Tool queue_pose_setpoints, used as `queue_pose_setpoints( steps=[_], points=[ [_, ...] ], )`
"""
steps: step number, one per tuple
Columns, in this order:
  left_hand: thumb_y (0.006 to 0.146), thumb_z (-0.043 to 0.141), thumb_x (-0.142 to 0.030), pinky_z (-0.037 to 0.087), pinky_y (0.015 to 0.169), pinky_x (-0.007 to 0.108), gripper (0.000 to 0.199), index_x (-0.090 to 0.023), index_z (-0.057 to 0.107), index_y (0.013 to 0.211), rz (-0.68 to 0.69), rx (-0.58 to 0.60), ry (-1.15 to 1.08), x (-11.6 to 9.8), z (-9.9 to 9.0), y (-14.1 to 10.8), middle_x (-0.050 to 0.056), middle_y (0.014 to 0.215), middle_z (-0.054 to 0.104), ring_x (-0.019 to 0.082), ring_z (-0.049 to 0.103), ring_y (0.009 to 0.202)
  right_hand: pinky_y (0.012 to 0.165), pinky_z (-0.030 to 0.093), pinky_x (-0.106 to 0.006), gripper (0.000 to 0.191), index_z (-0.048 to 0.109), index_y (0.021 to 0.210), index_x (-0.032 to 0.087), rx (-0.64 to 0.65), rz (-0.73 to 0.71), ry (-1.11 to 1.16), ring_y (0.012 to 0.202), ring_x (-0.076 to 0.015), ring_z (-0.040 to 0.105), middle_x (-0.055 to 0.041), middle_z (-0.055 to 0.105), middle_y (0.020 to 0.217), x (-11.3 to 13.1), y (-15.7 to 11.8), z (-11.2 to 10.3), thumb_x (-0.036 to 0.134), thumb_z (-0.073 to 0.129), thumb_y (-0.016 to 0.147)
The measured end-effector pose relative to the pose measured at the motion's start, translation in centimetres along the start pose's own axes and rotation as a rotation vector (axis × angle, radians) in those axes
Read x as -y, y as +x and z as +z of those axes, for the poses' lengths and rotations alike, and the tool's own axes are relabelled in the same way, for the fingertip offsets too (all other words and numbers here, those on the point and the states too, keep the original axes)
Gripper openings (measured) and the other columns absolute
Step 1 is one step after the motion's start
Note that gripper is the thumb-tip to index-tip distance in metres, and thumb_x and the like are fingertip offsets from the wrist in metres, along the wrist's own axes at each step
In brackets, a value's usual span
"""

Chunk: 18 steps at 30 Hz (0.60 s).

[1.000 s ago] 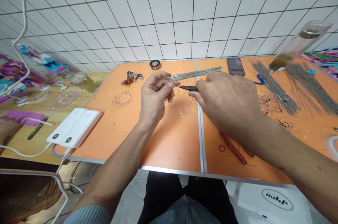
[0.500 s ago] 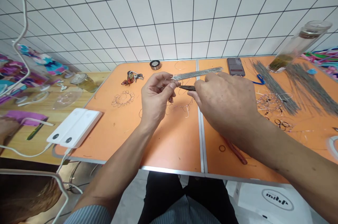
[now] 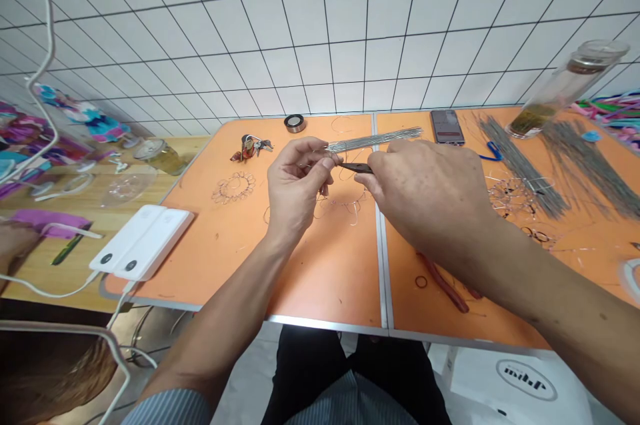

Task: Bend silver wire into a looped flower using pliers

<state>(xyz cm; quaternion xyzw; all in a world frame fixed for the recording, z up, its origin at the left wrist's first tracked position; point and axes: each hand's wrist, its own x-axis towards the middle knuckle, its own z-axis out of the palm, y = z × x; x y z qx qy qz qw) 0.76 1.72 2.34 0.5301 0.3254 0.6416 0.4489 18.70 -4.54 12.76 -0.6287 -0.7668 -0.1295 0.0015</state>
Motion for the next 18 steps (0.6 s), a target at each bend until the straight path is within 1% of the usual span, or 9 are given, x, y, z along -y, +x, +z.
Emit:
queue_pose_setpoints(
  steps=[4,6,11,15,18],
  points=[
    [0.093,0.09,-0.033,0.05,0.05,0.022,0.023,-0.025,0.078,0.111,-0.009,-0.007,0.009,0.0,0.0,-0.1,0.004,0.097,0.086,0.012,0.066,0.066,0.061,0.021,-0.035,0.058,0.084,0.098,0.022,-0.041,-0.024,0.023,0.069,-0.026,0.062,-0.0134,0.075,0.088,-0.2,0.1,0.3,0.057,0.043,0.118],
    [0.093,0.09,-0.034,0.05,0.05,0.023,0.023,-0.026,0.078,0.11,-0.014,-0.01,0.007,0.0,0.0,-0.1,0.003,0.097,0.086,0.012,0.066,0.065,0.062,0.021,-0.035,0.061,0.085,0.1,0.022,-0.049,-0.031,0.029,0.07,-0.026,0.061,-0.0133,0.075,0.089,-0.3,0.0,0.4,0.059,0.04,0.119],
    [0.088,0.092,-0.036,0.048,0.048,0.023,0.028,-0.026,0.076,0.109,-0.04,-0.004,-0.044,0.1,-0.2,0.4,0.002,0.097,0.086,0.011,0.064,0.061,0.063,0.022,-0.036,0.058,0.088,0.105,0.023,-0.055,-0.039,0.078,0.078,-0.0281,0.066,-0.0137,0.078,0.097,-0.7,-0.1,0.3,0.059,0.044,0.118],
    [0.084,0.093,-0.039,0.046,0.046,0.022,0.033,-0.026,0.075,0.108,-0.063,0.023,-0.068,0.0,-0.3,0.8,0.002,0.097,0.085,0.01,0.063,0.06,0.065,0.024,-0.038,0.061,0.091,0.105,0.027,-0.09,-0.044,0.11,0.074,-0.0272,0.063,-0.0123,0.08,0.097,-0.9,0.0,0.1,0.063,0.043,0.118],
    [0.082,0.093,-0.038,0.043,0.045,0.022,0.033,-0.026,0.074,0.107,-0.062,0.049,-0.102,-0.1,-0.3,1.0,0.002,0.096,0.085,0.01,0.062,0.059,0.064,0.024,-0.038,0.058,0.09,0.104,0.028,-0.042,-0.044,0.085,0.069,-0.0256,0.059,-0.0108,0.08,0.094,-0.9,0.2,-0.3,0.062,0.045,0.117]
  ],
)
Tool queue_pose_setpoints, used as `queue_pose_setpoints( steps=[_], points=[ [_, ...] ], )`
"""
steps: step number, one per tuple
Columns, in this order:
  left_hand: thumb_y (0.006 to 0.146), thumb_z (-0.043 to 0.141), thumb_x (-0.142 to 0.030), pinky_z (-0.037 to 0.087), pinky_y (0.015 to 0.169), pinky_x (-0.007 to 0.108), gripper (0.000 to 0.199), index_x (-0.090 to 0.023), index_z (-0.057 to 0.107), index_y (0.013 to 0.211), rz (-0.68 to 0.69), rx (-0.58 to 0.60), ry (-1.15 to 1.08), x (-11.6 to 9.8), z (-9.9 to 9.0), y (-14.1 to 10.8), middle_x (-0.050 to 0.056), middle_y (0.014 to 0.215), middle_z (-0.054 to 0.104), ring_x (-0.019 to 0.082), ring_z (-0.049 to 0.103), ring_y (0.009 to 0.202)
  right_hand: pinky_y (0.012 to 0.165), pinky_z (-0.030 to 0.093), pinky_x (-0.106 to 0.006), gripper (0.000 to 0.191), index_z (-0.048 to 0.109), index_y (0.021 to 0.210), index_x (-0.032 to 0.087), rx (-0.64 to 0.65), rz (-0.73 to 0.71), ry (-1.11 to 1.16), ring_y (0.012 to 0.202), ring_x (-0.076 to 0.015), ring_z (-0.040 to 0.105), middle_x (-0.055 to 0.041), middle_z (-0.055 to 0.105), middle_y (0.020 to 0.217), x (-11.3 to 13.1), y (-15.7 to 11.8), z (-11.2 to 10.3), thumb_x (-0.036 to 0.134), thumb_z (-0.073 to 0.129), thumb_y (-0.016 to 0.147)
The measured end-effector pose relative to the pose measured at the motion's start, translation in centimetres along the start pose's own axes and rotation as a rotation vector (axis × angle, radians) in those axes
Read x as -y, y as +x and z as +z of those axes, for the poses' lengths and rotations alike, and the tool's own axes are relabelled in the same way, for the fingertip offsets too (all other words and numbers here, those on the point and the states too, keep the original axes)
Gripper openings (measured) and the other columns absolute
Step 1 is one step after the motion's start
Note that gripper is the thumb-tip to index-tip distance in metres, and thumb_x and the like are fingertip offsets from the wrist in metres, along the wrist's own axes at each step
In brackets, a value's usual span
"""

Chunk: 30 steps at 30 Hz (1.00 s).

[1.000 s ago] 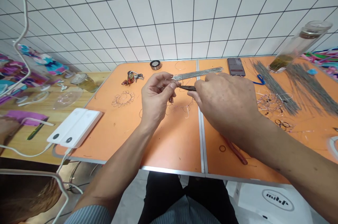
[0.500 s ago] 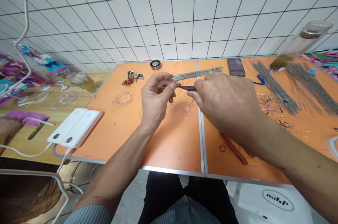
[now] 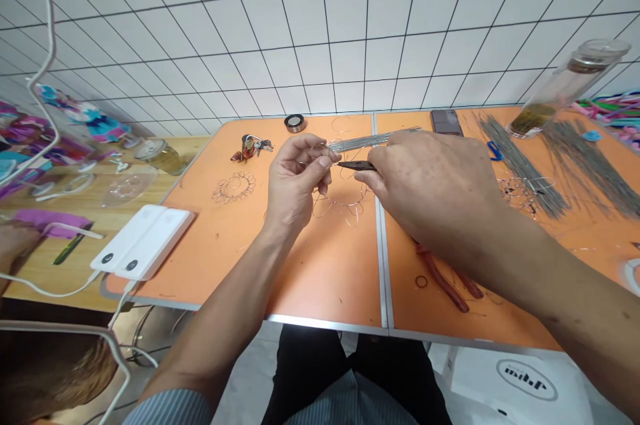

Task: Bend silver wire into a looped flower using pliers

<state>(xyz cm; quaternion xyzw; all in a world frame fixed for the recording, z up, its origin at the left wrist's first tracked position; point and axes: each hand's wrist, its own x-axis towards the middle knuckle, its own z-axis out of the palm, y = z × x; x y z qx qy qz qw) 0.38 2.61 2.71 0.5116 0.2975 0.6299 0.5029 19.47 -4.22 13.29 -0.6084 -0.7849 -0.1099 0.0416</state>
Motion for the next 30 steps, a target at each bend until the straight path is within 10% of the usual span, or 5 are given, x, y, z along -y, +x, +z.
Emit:
queue_pose_setpoints(
  steps=[16,30],
  points=[
    [0.078,0.093,-0.035,0.04,0.043,0.022,0.031,-0.026,0.075,0.103,-0.011,0.045,-0.034,-0.2,0.1,0.1,0.0,0.089,0.084,0.009,0.057,0.056,0.068,0.023,-0.038,0.067,0.078,0.083,0.026,-0.008,-0.038,0.072,0.063,-0.0215,0.05,-0.0092,0.073,0.077,-0.9,0.1,0.2,0.071,0.043,0.116],
    [0.08,0.091,-0.032,0.046,0.05,0.023,0.035,-0.026,0.073,0.109,-0.09,0.058,-0.03,0.8,-0.2,0.3,0.002,0.098,0.084,0.01,0.062,0.061,0.073,0.036,-0.04,0.027,0.086,0.112,0.024,-0.185,0.022,0.251,0.095,-0.0288,0.069,-0.0097,0.081,0.103,0.8,0.0,-0.6,0.034,0.061,0.112]
  ],
)
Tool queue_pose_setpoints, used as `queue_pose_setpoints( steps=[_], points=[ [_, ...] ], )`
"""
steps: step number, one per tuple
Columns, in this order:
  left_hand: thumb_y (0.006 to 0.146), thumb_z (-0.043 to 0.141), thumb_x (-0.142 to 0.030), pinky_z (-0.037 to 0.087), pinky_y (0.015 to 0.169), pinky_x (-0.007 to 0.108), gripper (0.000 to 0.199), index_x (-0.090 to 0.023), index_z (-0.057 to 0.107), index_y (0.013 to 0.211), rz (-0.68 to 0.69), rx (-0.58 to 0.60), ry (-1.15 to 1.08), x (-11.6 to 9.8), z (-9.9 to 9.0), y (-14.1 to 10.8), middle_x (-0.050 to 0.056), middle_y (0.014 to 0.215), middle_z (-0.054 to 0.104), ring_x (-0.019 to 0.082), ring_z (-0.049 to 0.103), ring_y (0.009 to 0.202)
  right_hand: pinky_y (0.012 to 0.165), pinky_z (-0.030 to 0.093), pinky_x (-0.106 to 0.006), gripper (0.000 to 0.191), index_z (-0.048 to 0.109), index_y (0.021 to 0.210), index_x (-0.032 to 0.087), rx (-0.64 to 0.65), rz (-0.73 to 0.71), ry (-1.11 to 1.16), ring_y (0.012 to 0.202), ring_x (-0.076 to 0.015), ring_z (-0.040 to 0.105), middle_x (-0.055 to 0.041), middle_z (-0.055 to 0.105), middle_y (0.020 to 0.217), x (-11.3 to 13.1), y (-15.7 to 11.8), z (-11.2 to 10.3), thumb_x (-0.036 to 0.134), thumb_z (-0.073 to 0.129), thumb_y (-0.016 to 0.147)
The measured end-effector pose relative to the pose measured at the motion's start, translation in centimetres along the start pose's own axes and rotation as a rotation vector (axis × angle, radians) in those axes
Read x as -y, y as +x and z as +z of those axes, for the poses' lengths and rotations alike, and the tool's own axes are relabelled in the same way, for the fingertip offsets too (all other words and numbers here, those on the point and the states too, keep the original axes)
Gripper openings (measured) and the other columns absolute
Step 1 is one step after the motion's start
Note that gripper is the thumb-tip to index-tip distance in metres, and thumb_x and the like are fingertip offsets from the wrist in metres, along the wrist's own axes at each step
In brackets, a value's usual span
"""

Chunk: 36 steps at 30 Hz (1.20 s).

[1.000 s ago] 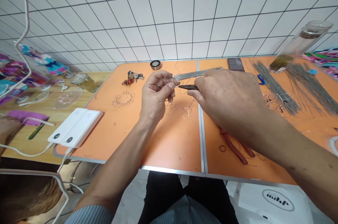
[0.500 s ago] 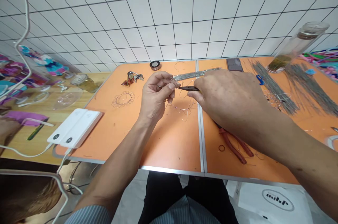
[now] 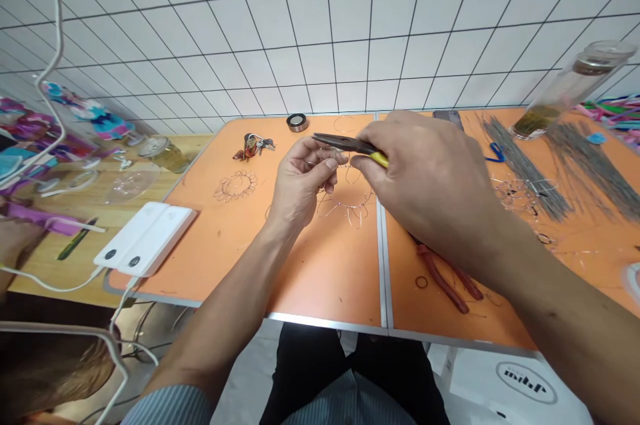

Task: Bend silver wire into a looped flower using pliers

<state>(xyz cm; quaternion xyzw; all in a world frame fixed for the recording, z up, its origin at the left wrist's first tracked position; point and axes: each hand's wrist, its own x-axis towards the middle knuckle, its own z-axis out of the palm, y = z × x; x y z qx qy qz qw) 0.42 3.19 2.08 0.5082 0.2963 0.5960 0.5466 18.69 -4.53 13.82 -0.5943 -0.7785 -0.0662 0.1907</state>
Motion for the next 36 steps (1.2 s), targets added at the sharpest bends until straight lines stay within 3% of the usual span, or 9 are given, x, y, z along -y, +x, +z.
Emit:
queue_pose_setpoints(
  steps=[5,10,17,21,25,31,36],
  points=[
    [0.074,0.087,-0.022,0.047,0.05,0.022,0.036,-0.024,0.074,0.108,-0.033,0.028,0.011,-0.4,0.7,-0.5,-0.001,0.09,0.081,0.008,0.06,0.059,0.074,0.04,-0.041,0.028,0.087,0.115,0.026,-0.005,-0.025,0.07,0.1,-0.032,0.072,-0.011,0.082,0.111,0.3,2.2,2.5,0.039,0.063,0.113],
    [0.081,0.081,-0.017,0.047,0.053,0.023,0.029,-0.022,0.073,0.108,-0.099,0.063,0.026,-1.1,1.0,-0.9,-0.004,0.083,0.075,0.008,0.061,0.06,0.068,0.033,-0.041,0.017,0.086,0.101,0.027,-0.009,-0.026,0.055,0.091,-0.0308,0.069,-0.0103,0.079,0.102,-0.5,3.1,3.8,0.035,0.072,0.105],
    [0.086,0.078,-0.015,0.048,0.055,0.024,0.027,-0.023,0.071,0.111,-0.122,0.09,0.01,-1.3,1.0,-1.0,-0.006,0.078,0.07,0.009,0.062,0.061,0.066,0.027,-0.04,0.017,0.078,0.085,0.025,0.034,-0.017,0.082,0.076,-0.0243,0.059,-0.0078,0.069,0.085,-0.9,3.7,4.1,0.032,0.072,0.1],
    [0.089,0.08,-0.021,0.048,0.057,0.024,0.025,-0.024,0.072,0.113,-0.108,0.094,-0.012,-1.1,0.9,-0.9,-0.007,0.075,0.066,0.01,0.064,0.064,0.067,0.029,-0.041,0.016,0.076,0.083,0.025,0.064,0.046,0.138,0.075,-0.0214,0.054,-0.0046,0.068,0.082,-0.3,3.9,3.6,0.026,0.073,0.098],
    [0.094,0.079,-0.025,0.05,0.061,0.024,0.023,-0.023,0.077,0.117,-0.159,0.111,-0.084,-1.0,0.7,-0.8,-0.003,0.084,0.072,0.01,0.066,0.068,0.065,0.031,-0.04,0.02,0.074,0.077,0.025,0.012,0.05,0.25,0.069,-0.0189,0.054,-0.0023,0.068,0.077,-0.4,3.8,3.3,0.027,0.076,0.097],
    [0.096,0.076,-0.017,0.052,0.063,0.022,0.002,-0.019,0.076,0.098,-0.265,0.041,-0.177,-1.1,0.8,-0.6,0.002,0.091,0.077,0.008,0.065,0.067,0.073,0.042,-0.041,0.015,0.084,0.091,0.025,-0.071,-0.094,0.328,0.084,-0.0236,0.069,-0.0037,0.079,0.089,-1.4,2.6,3.8,0.028,0.074,0.102],
    [0.095,0.076,-0.012,0.052,0.065,0.022,0.006,-0.017,0.078,0.094,-0.274,-0.009,-0.221,-0.9,0.9,-0.4,0.0,0.087,0.074,0.007,0.065,0.067,0.078,0.048,-0.041,0.024,0.088,0.112,0.024,-0.161,-0.28,0.236,0.094,-0.0259,0.074,-0.0068,0.083,0.103,-2.1,0.9,5.1,0.018,0.066,0.106]
  ],
)
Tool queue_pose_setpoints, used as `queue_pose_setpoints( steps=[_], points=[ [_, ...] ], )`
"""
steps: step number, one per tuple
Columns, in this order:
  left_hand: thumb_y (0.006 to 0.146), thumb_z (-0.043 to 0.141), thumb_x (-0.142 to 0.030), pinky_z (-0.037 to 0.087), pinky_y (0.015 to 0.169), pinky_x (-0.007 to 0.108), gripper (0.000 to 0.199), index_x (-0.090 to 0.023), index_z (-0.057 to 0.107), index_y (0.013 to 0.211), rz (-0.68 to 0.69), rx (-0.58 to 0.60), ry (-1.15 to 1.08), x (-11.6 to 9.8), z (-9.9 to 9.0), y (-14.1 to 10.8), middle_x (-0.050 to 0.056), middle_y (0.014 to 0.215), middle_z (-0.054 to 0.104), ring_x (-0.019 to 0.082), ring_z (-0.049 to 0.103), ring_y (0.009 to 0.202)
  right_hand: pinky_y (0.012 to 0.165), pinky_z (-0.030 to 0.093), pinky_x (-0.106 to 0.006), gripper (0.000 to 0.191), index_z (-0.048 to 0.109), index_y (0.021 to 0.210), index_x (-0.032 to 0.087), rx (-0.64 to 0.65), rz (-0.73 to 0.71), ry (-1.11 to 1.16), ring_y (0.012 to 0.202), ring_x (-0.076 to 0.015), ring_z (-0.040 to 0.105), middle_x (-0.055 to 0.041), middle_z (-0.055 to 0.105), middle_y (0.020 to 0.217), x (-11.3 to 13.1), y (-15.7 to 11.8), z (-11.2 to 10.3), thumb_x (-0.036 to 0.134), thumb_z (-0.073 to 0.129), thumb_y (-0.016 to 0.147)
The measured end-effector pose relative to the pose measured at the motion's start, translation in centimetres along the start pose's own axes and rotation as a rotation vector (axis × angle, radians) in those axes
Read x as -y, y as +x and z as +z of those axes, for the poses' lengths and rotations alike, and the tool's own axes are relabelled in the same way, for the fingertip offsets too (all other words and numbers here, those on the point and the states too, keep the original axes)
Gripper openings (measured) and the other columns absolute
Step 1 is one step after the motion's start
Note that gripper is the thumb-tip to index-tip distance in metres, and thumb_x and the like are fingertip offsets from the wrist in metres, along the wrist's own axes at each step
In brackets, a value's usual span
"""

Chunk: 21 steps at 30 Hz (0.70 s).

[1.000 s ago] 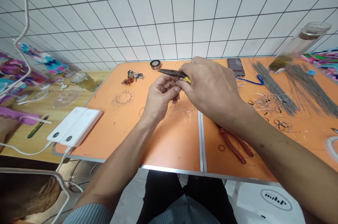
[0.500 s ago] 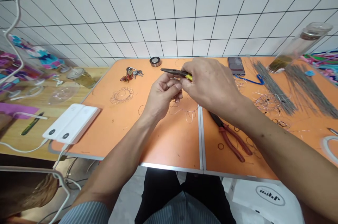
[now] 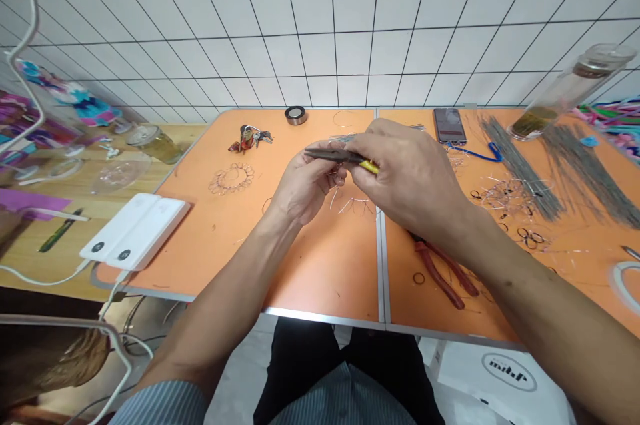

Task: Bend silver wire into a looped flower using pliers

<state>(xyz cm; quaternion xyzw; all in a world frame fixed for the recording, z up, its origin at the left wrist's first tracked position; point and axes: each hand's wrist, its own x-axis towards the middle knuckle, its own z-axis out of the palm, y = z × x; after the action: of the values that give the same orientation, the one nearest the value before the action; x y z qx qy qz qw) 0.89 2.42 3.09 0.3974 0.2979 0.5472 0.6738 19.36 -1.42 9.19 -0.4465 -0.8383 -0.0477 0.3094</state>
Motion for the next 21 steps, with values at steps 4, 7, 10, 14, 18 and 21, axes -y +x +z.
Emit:
queue_pose_setpoints(
  steps=[4,7,10,14,18,21],
  points=[
    [0.098,0.078,-0.018,0.054,0.07,0.023,0.001,-0.019,0.078,0.098,0.01,-0.055,-0.003,0.2,0.0,0.0,0.002,0.09,0.079,0.01,0.068,0.072,0.072,0.046,-0.04,0.026,0.085,0.109,0.024,-0.031,-0.097,-0.157,0.085,-0.0251,0.07,-0.0073,0.078,0.094,-0.2,-1.5,1.0,0.018,0.06,0.111],
    [0.099,0.078,-0.021,0.06,0.078,0.026,0.003,-0.02,0.078,0.101,0.058,-0.024,-0.007,0.3,-0.2,-0.2,0.003,0.094,0.083,0.012,0.072,0.076,0.074,0.047,-0.04,0.023,0.084,0.106,0.026,-0.095,-0.183,-0.228,0.086,-0.025,0.071,-0.0053,0.08,0.091,-0.2,-2.1,1.6,0.016,0.063,0.111],
    [0.101,0.077,-0.023,0.06,0.076,0.026,0.004,-0.02,0.078,0.103,0.081,-0.015,-0.006,0.3,-0.4,-0.2,0.004,0.097,0.085,0.012,0.074,0.076,0.076,0.051,-0.041,0.021,0.081,0.102,0.026,-0.172,-0.26,-0.171,0.089,-0.0257,0.076,-0.0045,0.084,0.095,-0.3,-2.4,1.6,0.011,0.068,0.106],
    [0.1,0.076,-0.02,0.058,0.073,0.023,0.001,-0.02,0.076,0.1,0.071,-0.054,-0.038,-0.2,-0.5,0.0,0.003,0.094,0.085,0.01,0.074,0.074,0.081,0.06,-0.041,0.018,0.082,0.103,0.028,-0.409,-0.068,0.047,0.09,-0.0243,0.079,-0.002,0.086,0.097,-0.7,-2.6,1.0,0.012,0.074,0.102],
    [0.098,0.076,-0.017,0.058,0.072,0.022,0.003,-0.019,0.074,0.097,0.026,-0.09,-0.081,-0.7,-0.3,0.1,0.003,0.093,0.084,0.009,0.074,0.073,0.081,0.062,-0.042,0.004,0.082,0.096,0.03,-0.43,0.414,0.31,0.088,-0.0246,0.079,0.0004,0.085,0.095,-1.4,-2.7,0.9,0.031,0.08,0.099],
    [0.098,0.077,-0.019,0.058,0.074,0.022,0.004,-0.02,0.073,0.097,-0.002,-0.094,-0.081,-0.7,-0.2,0.0,0.002,0.094,0.084,0.009,0.074,0.073,0.082,0.062,-0.044,0.008,0.08,0.09,0.03,-0.312,0.57,0.463,0.089,-0.0264,0.077,-0.0019,0.082,0.093,-1.8,-2.7,1.4,0.036,0.083,0.095]
  ],
)
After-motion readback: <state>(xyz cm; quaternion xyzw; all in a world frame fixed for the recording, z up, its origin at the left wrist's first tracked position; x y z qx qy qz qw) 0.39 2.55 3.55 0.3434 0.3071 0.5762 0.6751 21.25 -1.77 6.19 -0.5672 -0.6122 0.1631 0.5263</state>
